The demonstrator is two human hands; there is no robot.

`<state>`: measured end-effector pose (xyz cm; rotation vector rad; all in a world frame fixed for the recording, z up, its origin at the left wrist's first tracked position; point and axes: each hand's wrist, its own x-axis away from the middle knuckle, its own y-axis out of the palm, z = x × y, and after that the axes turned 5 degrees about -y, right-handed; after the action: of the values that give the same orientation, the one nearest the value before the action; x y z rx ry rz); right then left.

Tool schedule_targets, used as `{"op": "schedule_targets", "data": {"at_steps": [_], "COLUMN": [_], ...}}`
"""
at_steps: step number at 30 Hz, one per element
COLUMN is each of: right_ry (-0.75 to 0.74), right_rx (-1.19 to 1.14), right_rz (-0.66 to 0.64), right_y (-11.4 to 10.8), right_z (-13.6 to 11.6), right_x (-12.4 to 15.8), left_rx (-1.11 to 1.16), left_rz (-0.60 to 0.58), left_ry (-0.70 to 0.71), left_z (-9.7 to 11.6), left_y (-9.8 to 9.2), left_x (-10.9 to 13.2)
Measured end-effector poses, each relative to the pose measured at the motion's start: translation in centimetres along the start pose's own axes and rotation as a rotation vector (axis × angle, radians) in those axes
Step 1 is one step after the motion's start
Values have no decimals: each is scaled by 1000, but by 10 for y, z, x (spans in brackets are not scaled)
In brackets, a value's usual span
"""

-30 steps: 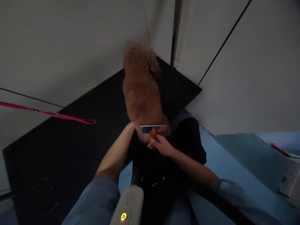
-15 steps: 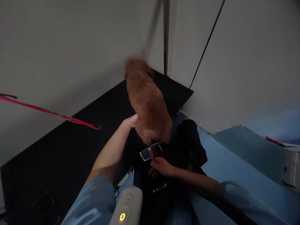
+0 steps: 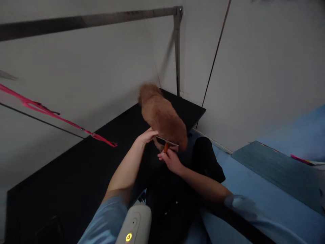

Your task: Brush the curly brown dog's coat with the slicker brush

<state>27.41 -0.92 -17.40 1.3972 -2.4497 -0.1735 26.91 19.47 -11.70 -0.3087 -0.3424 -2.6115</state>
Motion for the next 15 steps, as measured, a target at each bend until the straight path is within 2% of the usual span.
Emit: {"op": "schedule_targets", "data": {"at_steps": [2, 4, 6, 8, 9, 11, 13, 15], "right_ry": [168, 290, 179, 19, 18, 154, 305, 281], "right_rx": [29, 15, -11, -2, 12, 37, 21, -8], "right_rz": [23, -32, -67, -25, 3, 29, -17, -57], "right_y": [2, 4, 4, 2, 1, 1, 3, 5], "right_z": [5, 10, 12, 11, 11, 13, 15, 13], "right_x": [-1, -1, -3, -6, -7, -4, 1, 6], "left_rx": [21, 51, 90, 132, 148, 170, 177, 169], "left_rz": [43, 64, 61, 29, 6, -28, -28, 20], "left_ry": [-9, -16, 5, 37, 45, 42, 25, 24], "left_z": [-1, -2, -2, -1, -1, -2, -4, -6], "left_y": [3, 5, 6, 8, 9, 12, 15, 19], "left_x": [0, 1, 3, 6, 7, 9, 10, 9]}}
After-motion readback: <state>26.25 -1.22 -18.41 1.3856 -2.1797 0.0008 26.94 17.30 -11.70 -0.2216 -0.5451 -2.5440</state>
